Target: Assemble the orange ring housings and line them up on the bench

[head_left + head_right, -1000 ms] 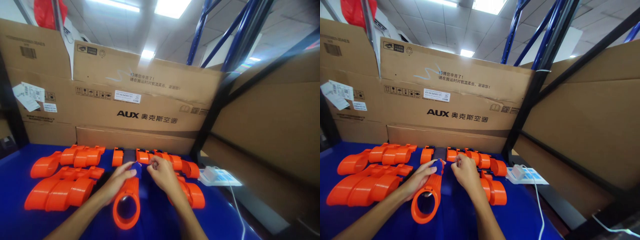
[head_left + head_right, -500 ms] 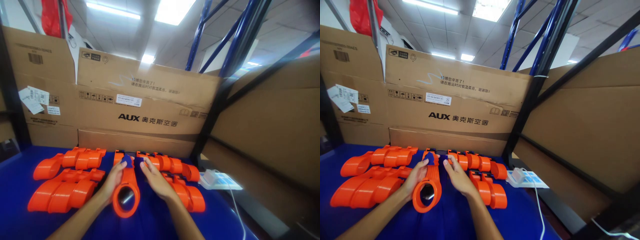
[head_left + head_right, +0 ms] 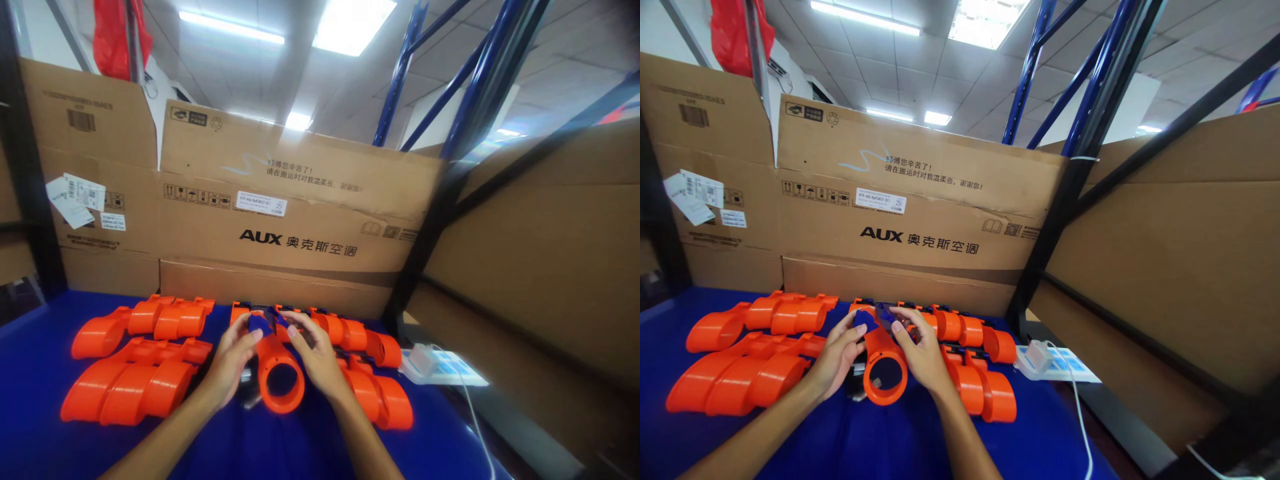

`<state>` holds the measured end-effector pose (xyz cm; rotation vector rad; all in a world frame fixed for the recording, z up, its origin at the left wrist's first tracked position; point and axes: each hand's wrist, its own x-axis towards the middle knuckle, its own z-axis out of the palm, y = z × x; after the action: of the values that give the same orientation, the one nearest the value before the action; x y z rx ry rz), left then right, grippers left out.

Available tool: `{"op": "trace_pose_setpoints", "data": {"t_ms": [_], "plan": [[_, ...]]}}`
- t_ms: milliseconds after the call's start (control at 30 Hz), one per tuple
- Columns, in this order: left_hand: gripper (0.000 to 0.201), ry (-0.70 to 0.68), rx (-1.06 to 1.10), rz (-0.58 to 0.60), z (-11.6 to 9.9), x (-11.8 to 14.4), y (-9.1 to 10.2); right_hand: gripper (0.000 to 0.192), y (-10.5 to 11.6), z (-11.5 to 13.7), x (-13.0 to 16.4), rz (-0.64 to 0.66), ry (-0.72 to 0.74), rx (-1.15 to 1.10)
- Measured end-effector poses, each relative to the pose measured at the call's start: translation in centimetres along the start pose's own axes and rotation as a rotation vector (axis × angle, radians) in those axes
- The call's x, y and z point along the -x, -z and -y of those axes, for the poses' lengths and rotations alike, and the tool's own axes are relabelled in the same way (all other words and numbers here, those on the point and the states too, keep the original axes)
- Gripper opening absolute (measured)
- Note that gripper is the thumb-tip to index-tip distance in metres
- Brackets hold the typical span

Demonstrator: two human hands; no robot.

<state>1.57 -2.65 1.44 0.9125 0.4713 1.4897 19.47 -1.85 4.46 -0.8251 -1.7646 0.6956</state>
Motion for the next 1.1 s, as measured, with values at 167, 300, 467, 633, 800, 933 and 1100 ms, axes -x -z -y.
{"op": "trace_pose_setpoints", "data": {"t_ms": [167, 300, 467, 633, 800, 933, 1100], "plan": [[0.036, -0.026, -0.051, -0.051, -0.1, 0.1, -0.1, 0.031, 0.2, 0.3, 0.1, 0.015, 0.057, 0.051], [0.037, -0.046, -0.042, -0.057, -0.3, 0.2, -0.1, 0.03, 0.0, -0.1, 0.1, 0.005, 0.043, 0.057], [0.038, -0.067, -0.042, -0.041, -0.2, 0.0, 0.3, 0.035, -0.2, -0.6, 0.1, 0.063, -0.016, -0.022], [0.05, -0.076, -0.009, 0.001, -0.1, 0.1, 0.6, 0.039, -0.2, -0.4, 0.5, 0.166, -0.004, -0.067], [0.058, -0.044, -0.02, 0.056, -0.7, 0.3, 0.2, 0.051, 0.1, 0.4, 1.0, 0.058, 0.088, 0.201], [0.056, -0.06, -0.174, -0.034, -0.8, -0.1, 0.4, 0.066, 0.2, 0.8, 1.3, 0.024, 0.242, 0.473], [0.039, -0.175, -0.323, -0.058, -0.5, -0.6, 0.7, 0.069, 0.1, 0.8, 1.4, 0.023, 0.358, 0.599]]}}
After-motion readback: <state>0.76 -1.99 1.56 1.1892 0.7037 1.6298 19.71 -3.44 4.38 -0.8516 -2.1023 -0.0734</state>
